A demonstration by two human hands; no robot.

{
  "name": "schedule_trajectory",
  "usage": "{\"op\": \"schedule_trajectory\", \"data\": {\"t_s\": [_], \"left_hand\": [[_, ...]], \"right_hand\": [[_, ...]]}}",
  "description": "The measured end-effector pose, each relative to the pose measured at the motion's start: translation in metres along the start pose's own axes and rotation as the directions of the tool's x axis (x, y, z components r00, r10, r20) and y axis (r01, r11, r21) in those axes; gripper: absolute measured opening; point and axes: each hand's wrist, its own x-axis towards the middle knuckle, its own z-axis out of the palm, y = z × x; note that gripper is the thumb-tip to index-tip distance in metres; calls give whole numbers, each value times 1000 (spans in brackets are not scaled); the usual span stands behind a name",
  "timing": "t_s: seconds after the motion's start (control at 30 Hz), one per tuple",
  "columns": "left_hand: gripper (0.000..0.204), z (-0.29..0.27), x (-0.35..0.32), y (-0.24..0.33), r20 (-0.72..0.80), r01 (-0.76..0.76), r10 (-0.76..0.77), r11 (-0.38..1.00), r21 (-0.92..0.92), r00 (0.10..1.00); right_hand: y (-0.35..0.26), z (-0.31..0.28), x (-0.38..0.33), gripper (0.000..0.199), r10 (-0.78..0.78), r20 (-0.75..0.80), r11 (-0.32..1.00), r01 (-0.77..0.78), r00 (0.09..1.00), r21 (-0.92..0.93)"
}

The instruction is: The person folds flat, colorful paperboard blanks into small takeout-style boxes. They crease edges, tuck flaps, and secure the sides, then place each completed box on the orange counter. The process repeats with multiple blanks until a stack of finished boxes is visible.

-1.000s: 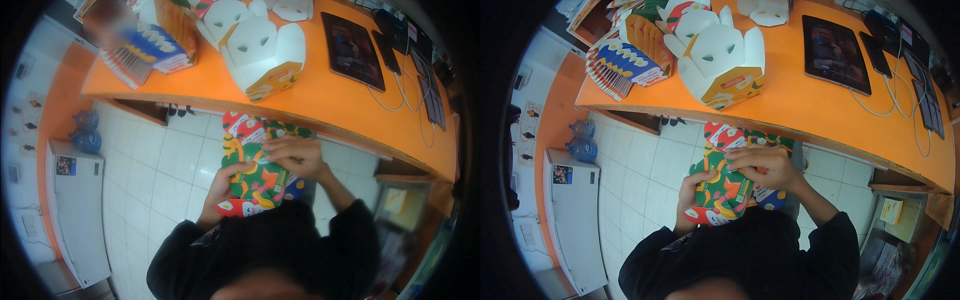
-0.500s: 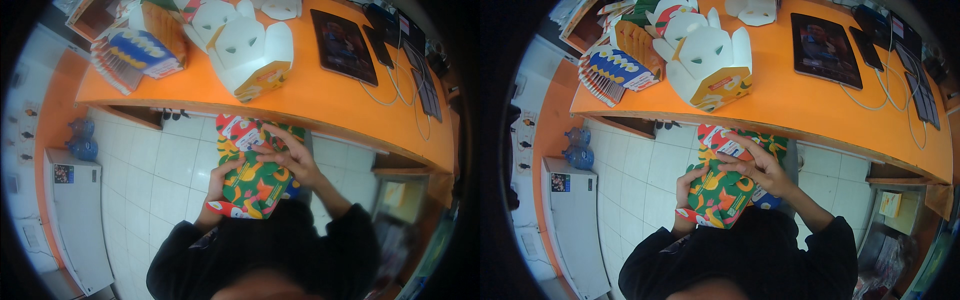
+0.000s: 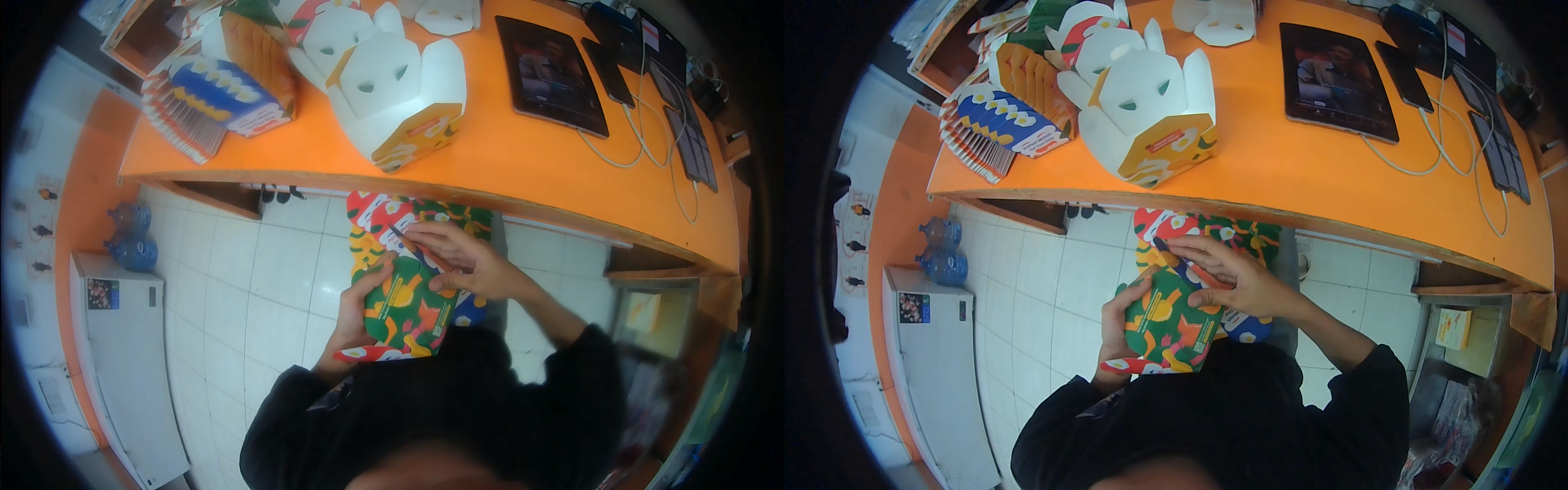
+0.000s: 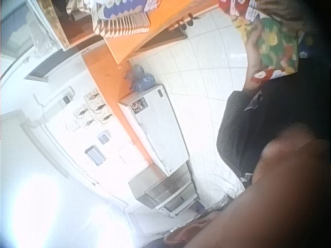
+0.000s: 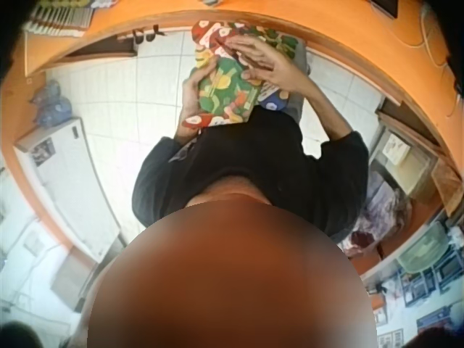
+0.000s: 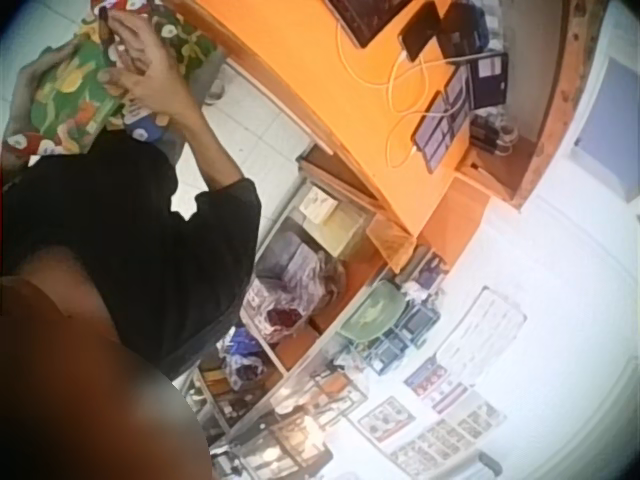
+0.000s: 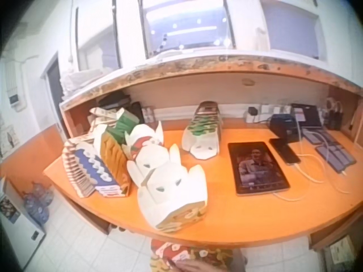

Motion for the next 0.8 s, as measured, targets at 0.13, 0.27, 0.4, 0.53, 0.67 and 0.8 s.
{"op": "schedule_trajectory", "data": {"t_s": [0.13,0.27,0.4,0.53,0.67,0.8], "left_hand": [[26,-1,-3,2,265,-79,70,997,26,962],[21,-1,-3,-1,336,-178,145,981,70,931],[25,0,1,-6,426,-368,266,913,176,865],[48,-3,14,-9,546,-557,388,810,182,743],[92,-13,25,-13,559,-288,343,939,-187,755],[88,-19,25,-15,328,-158,219,966,-202,919]], "right_hand": [[3,4,-2,67,5,-33,998,-3,999,67],[4,4,-4,67,54,-94,999,-54,994,3],[12,4,-2,60,66,-167,998,-64,984,16],[25,8,0,52,12,-254,999,-22,967,-36],[28,6,-5,49,19,-250,994,-46,968,-102],[22,7,-11,50,-24,-239,989,-12,971,-149]]}}
